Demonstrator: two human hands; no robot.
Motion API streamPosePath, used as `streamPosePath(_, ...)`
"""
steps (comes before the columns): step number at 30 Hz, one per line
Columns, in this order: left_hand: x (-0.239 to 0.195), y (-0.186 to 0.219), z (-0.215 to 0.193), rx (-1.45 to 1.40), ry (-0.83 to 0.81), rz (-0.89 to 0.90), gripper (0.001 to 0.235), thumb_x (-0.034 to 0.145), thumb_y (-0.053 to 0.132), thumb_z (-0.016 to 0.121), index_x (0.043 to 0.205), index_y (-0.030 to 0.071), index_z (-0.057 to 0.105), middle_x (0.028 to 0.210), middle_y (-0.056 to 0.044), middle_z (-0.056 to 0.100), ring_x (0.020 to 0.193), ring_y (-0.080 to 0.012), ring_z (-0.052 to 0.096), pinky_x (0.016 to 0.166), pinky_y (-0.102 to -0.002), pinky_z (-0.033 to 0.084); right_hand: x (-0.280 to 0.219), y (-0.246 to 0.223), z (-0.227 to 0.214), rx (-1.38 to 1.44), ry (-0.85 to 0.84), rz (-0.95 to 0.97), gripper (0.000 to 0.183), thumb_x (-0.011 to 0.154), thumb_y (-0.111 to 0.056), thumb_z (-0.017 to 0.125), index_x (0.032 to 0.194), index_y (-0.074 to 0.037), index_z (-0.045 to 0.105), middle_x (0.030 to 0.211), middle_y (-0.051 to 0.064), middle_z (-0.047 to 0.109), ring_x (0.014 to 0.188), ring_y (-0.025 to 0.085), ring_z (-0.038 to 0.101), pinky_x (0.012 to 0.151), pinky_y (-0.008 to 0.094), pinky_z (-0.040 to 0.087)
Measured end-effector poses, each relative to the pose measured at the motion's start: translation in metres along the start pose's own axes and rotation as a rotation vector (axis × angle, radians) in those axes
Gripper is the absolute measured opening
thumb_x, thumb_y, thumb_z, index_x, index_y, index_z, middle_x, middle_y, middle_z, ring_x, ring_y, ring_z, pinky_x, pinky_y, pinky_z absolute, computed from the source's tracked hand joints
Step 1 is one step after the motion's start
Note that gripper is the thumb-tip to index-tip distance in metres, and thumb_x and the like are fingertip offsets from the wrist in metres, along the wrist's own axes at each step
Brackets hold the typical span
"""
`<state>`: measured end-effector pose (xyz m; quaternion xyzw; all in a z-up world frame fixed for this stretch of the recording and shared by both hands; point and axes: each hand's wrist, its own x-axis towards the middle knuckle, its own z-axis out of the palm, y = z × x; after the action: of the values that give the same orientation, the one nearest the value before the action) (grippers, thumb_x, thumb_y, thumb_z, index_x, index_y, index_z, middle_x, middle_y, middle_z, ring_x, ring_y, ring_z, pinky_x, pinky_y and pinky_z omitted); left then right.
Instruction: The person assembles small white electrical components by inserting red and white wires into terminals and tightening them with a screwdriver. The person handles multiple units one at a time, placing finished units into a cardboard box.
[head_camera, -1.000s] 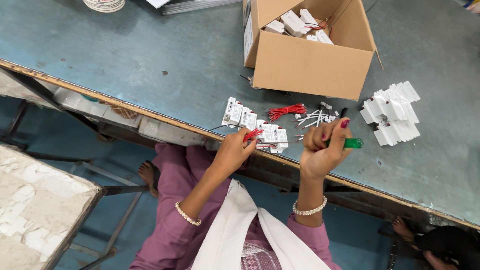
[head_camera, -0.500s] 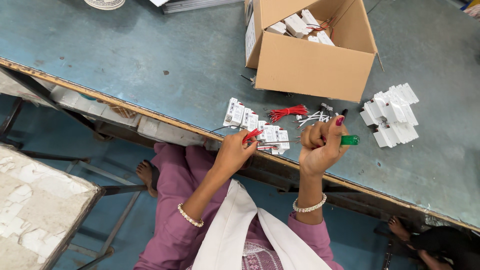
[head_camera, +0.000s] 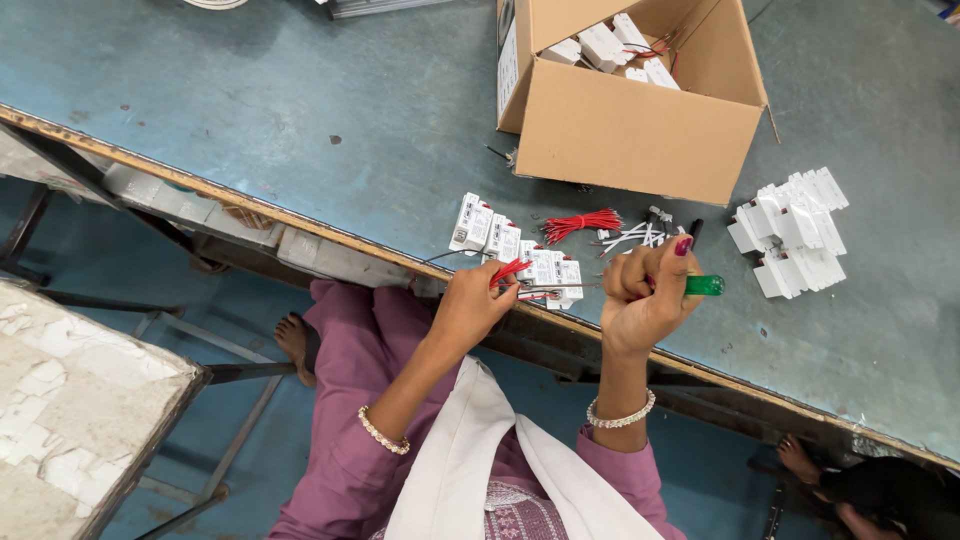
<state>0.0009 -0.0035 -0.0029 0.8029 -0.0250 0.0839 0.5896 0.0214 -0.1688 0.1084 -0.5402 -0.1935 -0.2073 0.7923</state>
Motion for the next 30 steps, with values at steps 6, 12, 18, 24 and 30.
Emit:
streamPosePath(6,-0.001,0.003,-0.001,0.013,-0.011,-0.047,0.018,0.086,0.018,0.074,0.089,0.001,0.069,0.055,-0.013,0.06,0.047,-0.0258,0.059,0.051,-0.04,0.045,0.001,-0.001,0.0,-0.01,0.011,-0.008,0.053,0.11,-0.037,0.058,0.074,-0.014,0.027,0.057,-0.004,0.018,0.045,0.006,0.013,0.042,0.028,0.012)
streamPosePath(12,0.0,0.002,0.002,0.01,0.005,-0.056,0.017,0.086,0.018,0.074,0.088,0.002,0.069,0.055,-0.013,0.06,0.047,-0.026,0.06,0.051,-0.04,0.046,0.003,-0.001,-0.002,-0.003,0.022,-0.002,0.054,0.11,-0.037,0.059,0.074,-0.015,0.026,0.058,-0.005,0.017,0.046,0.005,0.013,0.042,0.028,0.011)
streamPosePath(18,0.0,0.0,0.003,0.022,0.018,-0.037,0.017,0.086,0.017,0.074,0.088,0.001,0.069,0.055,-0.013,0.06,0.048,-0.0268,0.061,0.052,-0.04,0.046,0.002,0.0,-0.003,-0.005,0.02,-0.019,0.054,0.111,-0.035,0.059,0.073,-0.015,0.026,0.059,-0.005,0.016,0.046,0.005,0.012,0.041,0.027,0.011)
streamPosePath(24,-0.001,-0.002,0.006,0.049,0.022,-0.03,0.019,0.085,0.018,0.074,0.091,0.001,0.07,0.059,-0.015,0.063,0.053,-0.0305,0.065,0.055,-0.042,0.049,0.003,0.007,0.0,-0.004,-0.013,0.006,0.049,0.108,-0.029,0.059,0.073,-0.013,0.028,0.055,-0.004,0.019,0.044,0.005,0.016,0.04,0.028,0.012)
streamPosePath(30,0.002,-0.004,0.014,0.086,0.008,-0.001,0.021,0.087,0.017,0.071,0.097,0.0,0.068,0.068,-0.019,0.067,0.065,-0.0365,0.069,0.061,-0.045,0.052,0.007,0.014,-0.001,0.004,-0.012,0.022,0.049,0.11,-0.025,0.06,0.073,-0.013,0.03,0.058,-0.004,0.021,0.046,0.006,0.017,0.042,0.029,0.012)
